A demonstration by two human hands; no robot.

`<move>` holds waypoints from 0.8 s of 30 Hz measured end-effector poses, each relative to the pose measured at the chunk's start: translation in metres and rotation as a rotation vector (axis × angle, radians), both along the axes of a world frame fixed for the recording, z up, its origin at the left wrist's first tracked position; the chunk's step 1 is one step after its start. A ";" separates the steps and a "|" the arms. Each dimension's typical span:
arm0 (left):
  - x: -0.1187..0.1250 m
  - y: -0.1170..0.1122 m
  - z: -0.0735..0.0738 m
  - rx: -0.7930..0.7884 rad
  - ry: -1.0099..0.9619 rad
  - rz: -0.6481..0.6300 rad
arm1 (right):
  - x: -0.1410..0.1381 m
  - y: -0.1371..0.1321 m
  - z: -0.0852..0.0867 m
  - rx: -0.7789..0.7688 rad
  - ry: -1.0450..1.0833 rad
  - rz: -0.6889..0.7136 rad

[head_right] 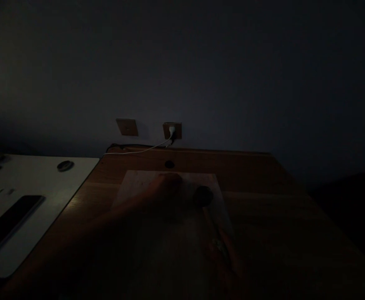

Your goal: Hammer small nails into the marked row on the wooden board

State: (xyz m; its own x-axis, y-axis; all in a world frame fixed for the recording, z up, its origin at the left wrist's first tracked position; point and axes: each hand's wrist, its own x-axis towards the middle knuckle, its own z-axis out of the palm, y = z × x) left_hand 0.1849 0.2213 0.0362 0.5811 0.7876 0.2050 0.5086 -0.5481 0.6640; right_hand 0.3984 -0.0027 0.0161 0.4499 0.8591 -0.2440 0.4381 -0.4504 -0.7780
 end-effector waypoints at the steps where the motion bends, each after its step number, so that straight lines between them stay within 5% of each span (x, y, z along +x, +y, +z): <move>1: 0.003 0.002 -0.006 0.025 0.000 0.005 | -0.002 0.000 0.002 -0.006 -0.006 -0.024; 5: 0.007 0.002 -0.017 0.112 0.030 0.012 | 0.000 0.003 0.005 -0.030 0.042 0.024; 13: 0.005 -0.002 -0.012 0.113 0.083 0.017 | 0.007 -0.002 -0.015 -0.001 0.026 0.008; 24: 0.007 -0.003 -0.011 0.114 0.121 -0.015 | -0.004 0.008 0.004 -0.010 0.053 -0.020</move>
